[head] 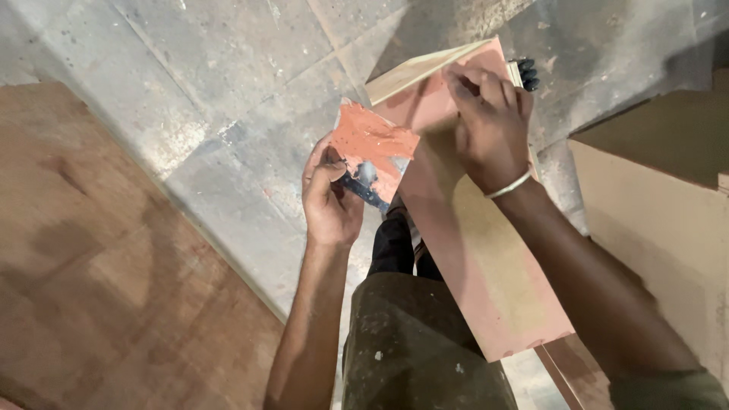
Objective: The person applies a pink filler paste to the edges and surfaces of wooden furniture components using a small putty knife. They scoop the filler from a cardboard sheet and spread it into gaps and seams on various wooden pieces.
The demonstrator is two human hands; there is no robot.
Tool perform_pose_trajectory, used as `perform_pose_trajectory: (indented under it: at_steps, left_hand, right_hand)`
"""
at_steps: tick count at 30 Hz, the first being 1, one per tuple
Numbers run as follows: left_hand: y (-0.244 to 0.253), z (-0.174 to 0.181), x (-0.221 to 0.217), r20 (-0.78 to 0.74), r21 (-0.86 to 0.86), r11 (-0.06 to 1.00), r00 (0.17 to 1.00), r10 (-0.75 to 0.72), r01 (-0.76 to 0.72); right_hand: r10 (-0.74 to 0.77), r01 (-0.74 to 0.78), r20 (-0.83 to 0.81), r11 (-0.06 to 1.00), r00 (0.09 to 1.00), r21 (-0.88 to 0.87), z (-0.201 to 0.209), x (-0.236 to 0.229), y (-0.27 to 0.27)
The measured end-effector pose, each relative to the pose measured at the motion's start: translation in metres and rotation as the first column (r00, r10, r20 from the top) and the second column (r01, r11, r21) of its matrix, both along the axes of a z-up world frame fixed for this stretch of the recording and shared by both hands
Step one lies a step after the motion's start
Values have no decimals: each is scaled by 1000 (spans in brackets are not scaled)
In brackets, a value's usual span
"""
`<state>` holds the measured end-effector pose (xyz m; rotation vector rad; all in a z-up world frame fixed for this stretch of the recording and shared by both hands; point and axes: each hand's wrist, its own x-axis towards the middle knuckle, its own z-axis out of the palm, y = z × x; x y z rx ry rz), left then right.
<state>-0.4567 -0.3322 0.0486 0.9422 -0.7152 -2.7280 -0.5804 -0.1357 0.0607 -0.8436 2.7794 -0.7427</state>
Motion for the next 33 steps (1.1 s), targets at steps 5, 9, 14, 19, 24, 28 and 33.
perform_pose_trajectory:
  at_steps: [5, 9, 14, 19, 24, 28, 33]
  left_hand:
    - [1, 1, -2, -21, 1, 1000, 1000, -5, 5]
    - [2, 1, 1, -17, -22, 1000, 1000, -22, 22]
    - [10, -10, 7, -38, 9, 1000, 999, 2, -1]
    - [15, -26, 14, -64, 42, 999, 998, 28, -26]
    - [24, -6, 36, 42, -28, 1000, 999, -7, 8]
    - [29, 41, 82, -20, 59, 984, 986, -168, 169]
    - [52, 99, 162, -190, 154, 929, 933, -305, 336]
  right_hand:
    - [1, -2, -58, 1000, 998, -20, -13, -7, 8]
    - [-62, 66, -100, 997, 993, 40, -21, -12, 17]
    - [38, 11, -284, 985, 958, 169, -22, -7, 28]
    - [-11, 15, -105, 999, 994, 34, -24, -13, 27]
    - [-3, 3, -11, 999, 1000, 35, 10, -10, 27]
    - [337, -12, 447, 809, 829, -587, 87, 40, 37]
    - [623, -477, 228, 744, 749, -467, 191, 134, 48]
